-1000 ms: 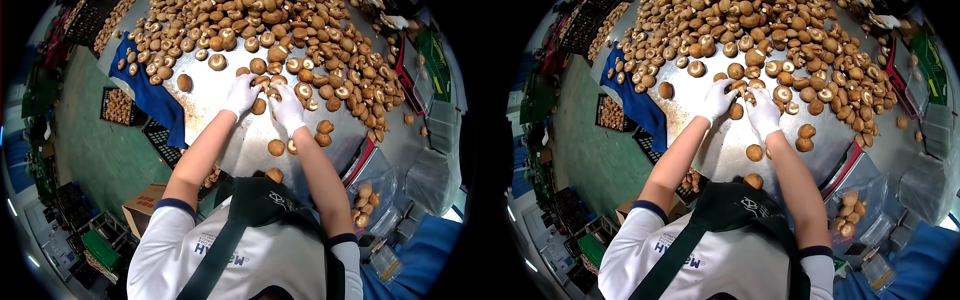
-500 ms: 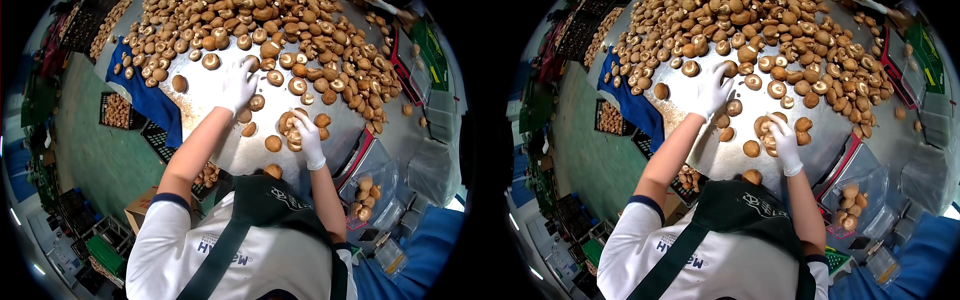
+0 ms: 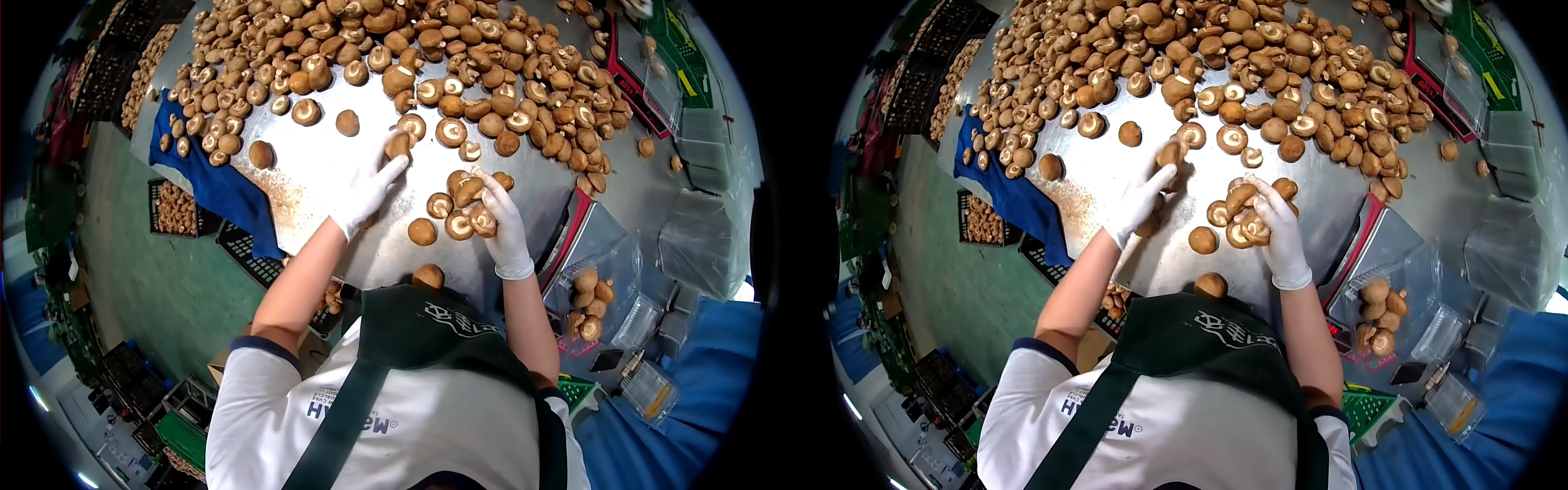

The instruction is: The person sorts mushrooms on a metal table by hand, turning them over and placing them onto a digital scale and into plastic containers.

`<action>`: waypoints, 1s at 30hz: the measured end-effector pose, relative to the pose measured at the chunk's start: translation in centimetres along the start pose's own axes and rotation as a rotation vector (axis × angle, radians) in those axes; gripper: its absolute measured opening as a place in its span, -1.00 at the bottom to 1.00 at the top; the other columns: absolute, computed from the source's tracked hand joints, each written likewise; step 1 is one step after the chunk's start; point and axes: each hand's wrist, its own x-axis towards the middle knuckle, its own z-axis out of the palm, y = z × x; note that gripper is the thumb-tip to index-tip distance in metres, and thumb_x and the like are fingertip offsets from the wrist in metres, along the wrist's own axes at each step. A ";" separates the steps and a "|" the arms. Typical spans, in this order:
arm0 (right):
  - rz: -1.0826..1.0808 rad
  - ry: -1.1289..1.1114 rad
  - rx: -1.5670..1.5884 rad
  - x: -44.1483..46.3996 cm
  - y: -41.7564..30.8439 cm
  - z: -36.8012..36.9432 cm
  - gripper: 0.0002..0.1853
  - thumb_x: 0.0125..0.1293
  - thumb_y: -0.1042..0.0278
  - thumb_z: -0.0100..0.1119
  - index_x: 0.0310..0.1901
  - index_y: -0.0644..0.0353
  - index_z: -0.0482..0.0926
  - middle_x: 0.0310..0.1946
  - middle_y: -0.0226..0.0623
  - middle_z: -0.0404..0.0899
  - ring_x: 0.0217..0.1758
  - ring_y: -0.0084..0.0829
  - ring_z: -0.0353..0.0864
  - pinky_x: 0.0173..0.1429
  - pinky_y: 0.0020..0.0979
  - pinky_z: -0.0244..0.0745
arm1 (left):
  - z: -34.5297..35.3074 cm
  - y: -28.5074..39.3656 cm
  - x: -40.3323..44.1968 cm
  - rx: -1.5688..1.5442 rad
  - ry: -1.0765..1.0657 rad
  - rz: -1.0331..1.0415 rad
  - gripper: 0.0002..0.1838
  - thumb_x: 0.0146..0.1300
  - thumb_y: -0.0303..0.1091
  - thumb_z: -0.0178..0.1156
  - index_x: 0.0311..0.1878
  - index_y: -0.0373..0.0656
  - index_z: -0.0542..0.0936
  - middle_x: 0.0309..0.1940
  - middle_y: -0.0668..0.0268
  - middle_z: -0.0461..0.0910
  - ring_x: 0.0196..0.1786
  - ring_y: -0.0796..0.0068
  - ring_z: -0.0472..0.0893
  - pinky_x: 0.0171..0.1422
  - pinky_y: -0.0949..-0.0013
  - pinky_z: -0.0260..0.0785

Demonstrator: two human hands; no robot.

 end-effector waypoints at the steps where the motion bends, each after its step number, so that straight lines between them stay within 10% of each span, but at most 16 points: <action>1: -0.004 0.010 -0.013 -0.2 -0.1 0.2 -0.54 0.47 0.45 -0.14 0.35 0.39 0.34 0.21 -0.16 0.49 0.22 -0.45 0.53 0.29 -0.44 0.45 | 0.2 -1.9 -0.4 -0.231 -0.076 -0.031 -0.30 0.43 -0.02 0.12 0.46 -0.25 0.24 0.23 0.11 0.50 0.29 0.26 0.49 0.38 0.20 0.34; 6: -0.037 -0.083 0.058 -1.3 -1.1 1.5 -0.55 0.45 0.47 -0.14 0.33 0.38 0.33 0.22 -0.14 0.47 0.23 -0.41 0.53 0.30 -0.40 0.46 | 2.4 -1.0 -3.8 -0.800 -0.385 -0.162 -0.30 0.33 -0.16 0.02 0.47 -0.31 0.22 0.33 -0.03 0.42 0.27 0.21 0.50 0.35 0.21 0.34; 12: -0.099 -0.153 0.038 -1.5 0.6 0.0 -0.55 0.40 0.55 -0.12 0.32 0.34 0.31 0.25 -0.09 0.45 0.27 -0.34 0.51 0.36 -0.38 0.40 | 3.2 -0.5 -4.8 -0.783 -0.372 -0.139 -0.25 0.26 -0.18 0.05 0.49 -0.30 0.19 0.39 0.02 0.35 0.39 0.22 0.40 0.41 0.20 0.28; 19: -0.115 0.025 -0.551 -0.5 1.9 -0.9 -0.59 0.35 0.66 -0.08 0.21 0.31 0.51 0.15 -0.23 0.59 0.25 -0.40 0.53 0.35 -0.41 0.37 | 2.3 -2.4 -4.0 0.475 -0.263 0.169 -0.47 0.37 -0.20 0.17 0.36 -0.14 0.42 0.36 0.08 0.38 0.46 0.15 0.33 0.55 0.24 0.13; 24: -0.425 0.290 -0.594 4.6 -0.5 -2.3 -0.58 0.42 0.59 -0.05 0.29 0.26 0.48 0.19 -0.15 0.58 0.19 -0.42 0.61 0.18 -0.46 0.51 | 2.3 0.2 -0.8 0.417 -0.053 0.056 -0.58 0.41 -0.34 0.12 0.30 -0.14 0.46 0.24 0.16 0.46 0.31 0.29 0.48 0.43 0.27 0.30; 30: -0.060 0.403 -1.399 13.5 -3.6 -2.4 -0.52 0.29 0.23 0.16 0.26 -0.02 0.50 0.27 -0.16 0.50 0.20 -0.13 0.59 0.26 -0.20 0.47 | 4.1 1.8 10.6 0.831 0.110 0.603 -0.55 0.30 -0.35 0.15 0.26 -0.21 0.46 0.20 0.05 0.50 0.32 0.03 0.40 0.44 0.12 0.21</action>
